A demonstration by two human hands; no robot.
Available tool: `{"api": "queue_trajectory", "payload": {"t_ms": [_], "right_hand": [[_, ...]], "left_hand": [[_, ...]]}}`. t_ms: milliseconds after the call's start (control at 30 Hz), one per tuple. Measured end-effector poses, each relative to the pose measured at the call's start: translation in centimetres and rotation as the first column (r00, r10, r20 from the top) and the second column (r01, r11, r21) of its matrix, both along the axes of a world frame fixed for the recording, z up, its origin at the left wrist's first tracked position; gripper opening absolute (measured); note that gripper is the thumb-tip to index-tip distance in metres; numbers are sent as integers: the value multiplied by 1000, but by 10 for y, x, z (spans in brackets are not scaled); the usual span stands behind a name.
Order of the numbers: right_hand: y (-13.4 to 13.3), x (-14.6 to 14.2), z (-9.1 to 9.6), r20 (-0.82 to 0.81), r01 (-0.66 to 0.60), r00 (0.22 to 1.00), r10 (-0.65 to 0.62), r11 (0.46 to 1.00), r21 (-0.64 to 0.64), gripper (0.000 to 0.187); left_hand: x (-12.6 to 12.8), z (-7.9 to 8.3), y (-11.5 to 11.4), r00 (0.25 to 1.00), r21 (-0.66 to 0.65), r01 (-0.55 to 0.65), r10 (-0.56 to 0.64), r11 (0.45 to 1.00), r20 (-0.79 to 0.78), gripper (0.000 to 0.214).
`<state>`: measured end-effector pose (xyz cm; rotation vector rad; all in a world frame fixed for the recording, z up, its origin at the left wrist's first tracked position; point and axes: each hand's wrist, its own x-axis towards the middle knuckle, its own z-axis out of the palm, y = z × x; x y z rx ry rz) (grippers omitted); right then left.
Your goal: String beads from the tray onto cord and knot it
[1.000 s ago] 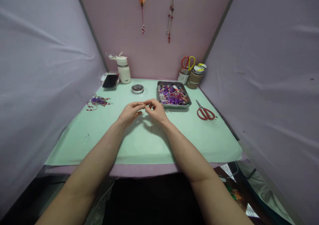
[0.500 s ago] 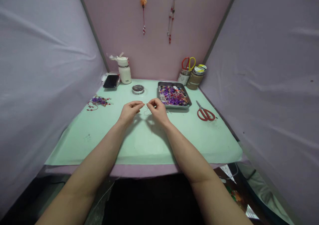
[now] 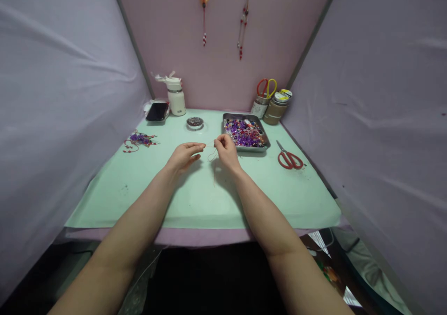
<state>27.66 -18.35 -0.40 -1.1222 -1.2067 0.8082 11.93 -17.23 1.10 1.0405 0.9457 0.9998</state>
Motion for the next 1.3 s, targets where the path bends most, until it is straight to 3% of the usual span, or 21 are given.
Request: {"api": "queue_trajectory", "payload": {"t_ms": [133, 300, 567, 733, 867, 933, 1067, 1167, 1300], "right_hand": [[-2, 0, 2, -84, -87, 993, 82, 994, -62, 14], [-3, -1, 4, -148, -96, 986, 81, 991, -92, 16], [-2, -2, 4, -95, -97, 992, 87, 990, -104, 17], [-1, -4, 2, 61, -152, 986, 157, 985, -76, 15], [-2, -5, 1, 245, -250, 937, 249, 968, -28, 14], [-3, -4, 2, 347, -237, 909, 231, 971, -27, 14], [-3, 3, 7, 419, -166, 897, 145, 986, 14, 16], [0, 15, 10, 369, -83, 928, 52, 994, 70, 17], [5, 38, 13, 240, 136, 957, -163, 982, 128, 19]], "left_hand": [[-1, 3, -3, 990, -94, 130, -124, 987, 71, 19], [-1, 3, -2, 989, -145, 104, -87, 984, 118, 16], [0, -1, -3, 993, -10, 101, -101, 995, -59, 29], [-4, 1, 2, 989, 117, -89, 102, 989, -107, 27], [-6, 1, 8, 948, 325, -215, 277, 921, -159, 24], [-8, 1, 9, 931, 381, -259, 335, 887, -147, 26], [-15, 6, 12, 898, 328, -389, 434, 861, -75, 29], [-19, 10, 15, 876, 236, -475, 481, 848, 38, 32], [-23, 11, 18, 884, 144, -468, 463, 872, 65, 36]]}}
